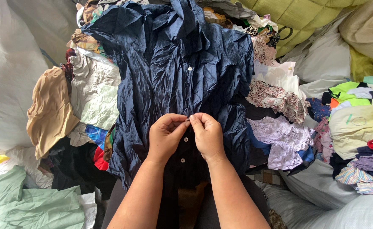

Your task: The person picks up several garments from a pile, buttoning a white and green blouse, a patterned tan shirt, and a dark blue shirt before returning them to the pile.

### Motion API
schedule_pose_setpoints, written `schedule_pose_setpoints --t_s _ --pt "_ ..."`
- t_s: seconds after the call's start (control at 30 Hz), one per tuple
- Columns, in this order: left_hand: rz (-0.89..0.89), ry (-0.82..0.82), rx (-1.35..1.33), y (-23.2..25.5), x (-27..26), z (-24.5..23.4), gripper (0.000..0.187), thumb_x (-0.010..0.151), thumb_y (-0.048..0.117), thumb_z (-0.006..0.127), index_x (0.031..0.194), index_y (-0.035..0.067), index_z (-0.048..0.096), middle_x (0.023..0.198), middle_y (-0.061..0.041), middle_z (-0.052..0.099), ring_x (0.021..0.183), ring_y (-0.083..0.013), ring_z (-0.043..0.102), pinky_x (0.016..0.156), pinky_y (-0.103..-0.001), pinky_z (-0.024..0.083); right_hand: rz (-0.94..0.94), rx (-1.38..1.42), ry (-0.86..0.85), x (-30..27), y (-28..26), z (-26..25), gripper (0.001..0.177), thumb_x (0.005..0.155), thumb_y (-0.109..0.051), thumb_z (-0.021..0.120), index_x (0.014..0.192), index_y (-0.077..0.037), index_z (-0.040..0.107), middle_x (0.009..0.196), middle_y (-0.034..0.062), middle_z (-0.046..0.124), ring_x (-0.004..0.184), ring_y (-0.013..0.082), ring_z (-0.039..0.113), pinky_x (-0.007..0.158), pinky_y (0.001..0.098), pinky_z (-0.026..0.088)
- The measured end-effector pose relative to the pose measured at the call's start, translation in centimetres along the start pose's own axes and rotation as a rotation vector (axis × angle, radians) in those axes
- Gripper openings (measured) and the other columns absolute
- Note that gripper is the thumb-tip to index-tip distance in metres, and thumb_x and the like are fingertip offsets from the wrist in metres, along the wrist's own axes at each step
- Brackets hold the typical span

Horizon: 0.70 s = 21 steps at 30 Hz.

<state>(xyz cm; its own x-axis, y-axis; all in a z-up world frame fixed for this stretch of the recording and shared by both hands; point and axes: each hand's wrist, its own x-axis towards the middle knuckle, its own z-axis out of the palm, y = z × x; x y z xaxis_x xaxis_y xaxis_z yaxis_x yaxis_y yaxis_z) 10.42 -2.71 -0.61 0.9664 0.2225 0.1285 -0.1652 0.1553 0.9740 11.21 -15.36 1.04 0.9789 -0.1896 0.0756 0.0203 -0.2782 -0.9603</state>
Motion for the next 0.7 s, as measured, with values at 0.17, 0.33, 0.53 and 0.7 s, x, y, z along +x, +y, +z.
schedule_pose_setpoints --t_s 0.17,0.33,0.53,0.7 --pt "-0.053 0.027 -0.054 0.7 0.4 -1.4 0.011 0.091 0.000 0.072 0.099 -0.005 0.077 0.085 -0.014 0.069 0.073 -0.0237 0.076 0.063 -0.033 0.066 -0.215 -0.282 -0.058 -0.8 -1.3 -0.2 0.021 0.102 -0.018 0.060 0.088 -0.004 0.068 0.082 0.0180 0.066 0.087 0.0366 0.068 0.078 0.0418 0.056" --pt "0.373 -0.006 0.353 4.3 3.5 0.0 0.009 0.089 0.002 0.076 0.098 0.005 0.075 0.090 -0.008 0.066 0.077 -0.0250 0.074 0.064 -0.032 0.061 -0.219 -0.761 -0.229 -2.4 -4.3 -0.1 0.017 0.094 -0.025 0.063 0.086 -0.011 0.068 0.081 0.0114 0.063 0.084 0.0361 0.068 0.072 0.0463 0.058" --pt "0.364 -0.057 0.731 1.8 4.7 0.6 0.044 0.067 0.004 0.085 0.101 0.005 0.057 0.096 -0.014 0.054 0.085 -0.0412 0.065 0.073 -0.048 0.058 -0.307 -0.607 -0.143 1.2 -7.0 -1.5 0.013 0.086 -0.015 0.068 0.096 -0.016 0.077 0.088 0.0064 0.069 0.089 0.0312 0.072 0.075 0.0412 0.060" --pt "0.313 0.003 0.951 2.8 3.9 0.5 0.041 0.068 0.008 0.083 0.096 0.008 0.052 0.096 -0.016 0.052 0.087 -0.0441 0.063 0.076 -0.052 0.057 -0.370 -0.479 -0.087 4.8 -1.8 1.1 0.011 0.084 -0.014 0.075 0.093 -0.018 0.079 0.084 0.0068 0.071 0.087 0.0311 0.072 0.074 0.0388 0.060"
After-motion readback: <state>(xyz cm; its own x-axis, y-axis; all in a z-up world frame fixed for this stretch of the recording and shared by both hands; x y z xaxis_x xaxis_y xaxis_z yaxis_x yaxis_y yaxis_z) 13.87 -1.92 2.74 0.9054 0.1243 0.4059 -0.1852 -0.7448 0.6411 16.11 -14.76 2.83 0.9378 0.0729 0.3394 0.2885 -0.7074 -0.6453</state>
